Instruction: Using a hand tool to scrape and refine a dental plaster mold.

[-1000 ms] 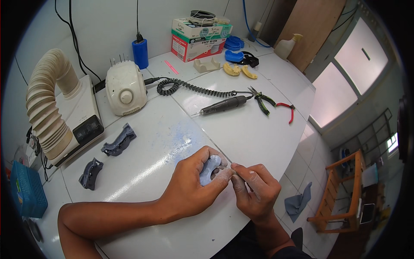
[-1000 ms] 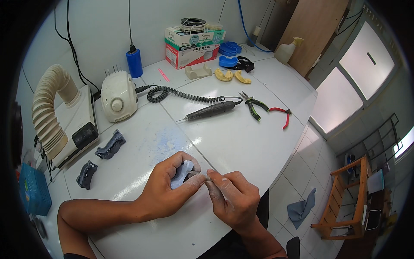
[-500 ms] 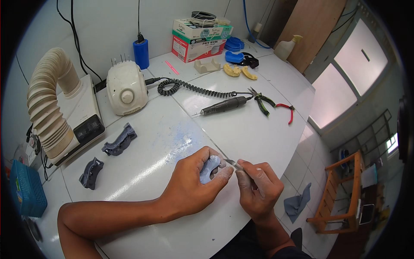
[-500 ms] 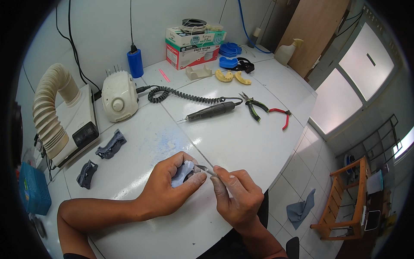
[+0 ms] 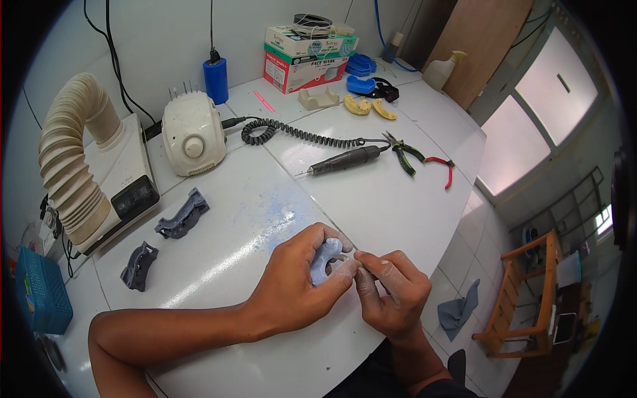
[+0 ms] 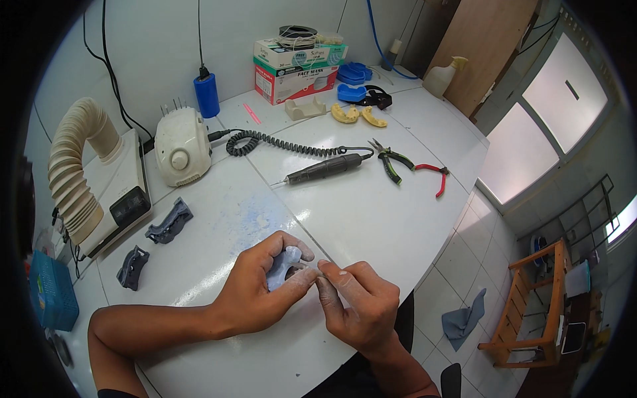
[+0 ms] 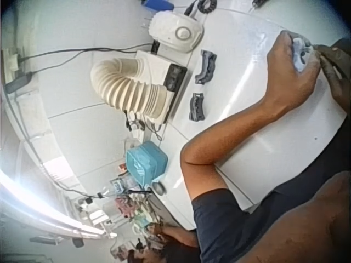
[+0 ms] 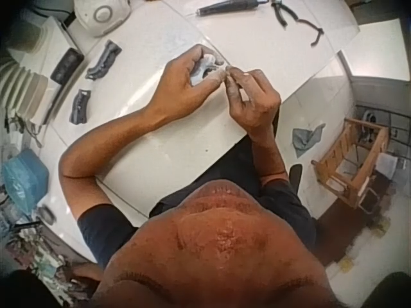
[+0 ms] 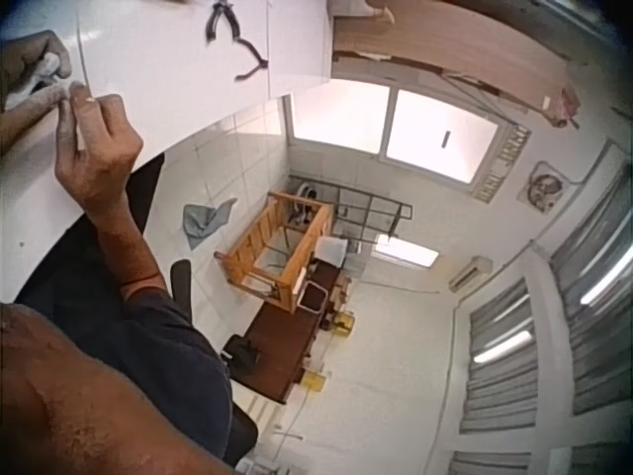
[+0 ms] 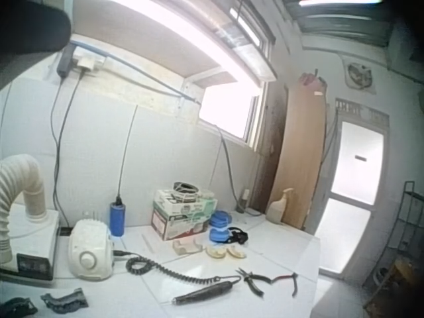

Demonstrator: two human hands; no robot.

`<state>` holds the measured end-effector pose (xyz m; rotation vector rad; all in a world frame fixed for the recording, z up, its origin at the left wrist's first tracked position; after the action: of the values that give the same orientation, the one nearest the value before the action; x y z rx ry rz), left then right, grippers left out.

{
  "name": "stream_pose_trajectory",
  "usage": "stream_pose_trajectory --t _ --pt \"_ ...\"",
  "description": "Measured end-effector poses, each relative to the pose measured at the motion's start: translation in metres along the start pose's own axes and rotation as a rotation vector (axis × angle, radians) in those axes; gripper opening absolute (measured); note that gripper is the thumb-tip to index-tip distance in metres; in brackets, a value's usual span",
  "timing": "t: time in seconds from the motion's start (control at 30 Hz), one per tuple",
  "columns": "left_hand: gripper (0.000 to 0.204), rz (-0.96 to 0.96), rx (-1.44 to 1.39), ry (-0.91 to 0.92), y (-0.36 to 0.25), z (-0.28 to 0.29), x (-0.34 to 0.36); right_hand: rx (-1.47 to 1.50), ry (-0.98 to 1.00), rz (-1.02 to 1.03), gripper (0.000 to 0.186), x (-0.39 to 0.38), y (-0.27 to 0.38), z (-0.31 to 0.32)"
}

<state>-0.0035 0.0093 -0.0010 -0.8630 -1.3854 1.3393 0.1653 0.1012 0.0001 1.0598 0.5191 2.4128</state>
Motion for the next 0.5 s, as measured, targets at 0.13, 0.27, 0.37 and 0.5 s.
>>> stream_pose_trajectory --t 0.13,0.27,0.37,0.5 --pt "0.024 -0.012 -0.007 -0.006 0.0017 -0.0002 0.0002 -0.009 -0.009 0.001 0.032 -0.0007 0.0005 0.0007" --pt "0.023 0.011 -0.001 0.001 -0.0004 0.0008 0.0007 -0.003 -0.004 -0.013 0.032 -0.0008 0.001 0.0008" --pt "0.022 0.024 -0.001 -0.008 -0.0019 -0.0003 0.0 0.003 -0.006 -0.011 0.032 -0.001 0.0012 0.0007" --pt "0.023 0.027 0.001 -0.017 -0.0031 0.0004 -0.0001 -0.005 -0.01 0.008 0.032 -0.0009 -0.0003 0.0004"
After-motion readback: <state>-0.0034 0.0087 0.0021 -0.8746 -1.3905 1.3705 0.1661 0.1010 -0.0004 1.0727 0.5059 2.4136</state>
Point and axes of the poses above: each hand's wrist, its own x-axis towards the middle knuckle, its own z-axis out of the back of the hand, y = z × x, the point moved 1 cm from there along x, towards the middle knuckle, and after that the axes turned 4 degrees about -z, right-handed, at the moved point
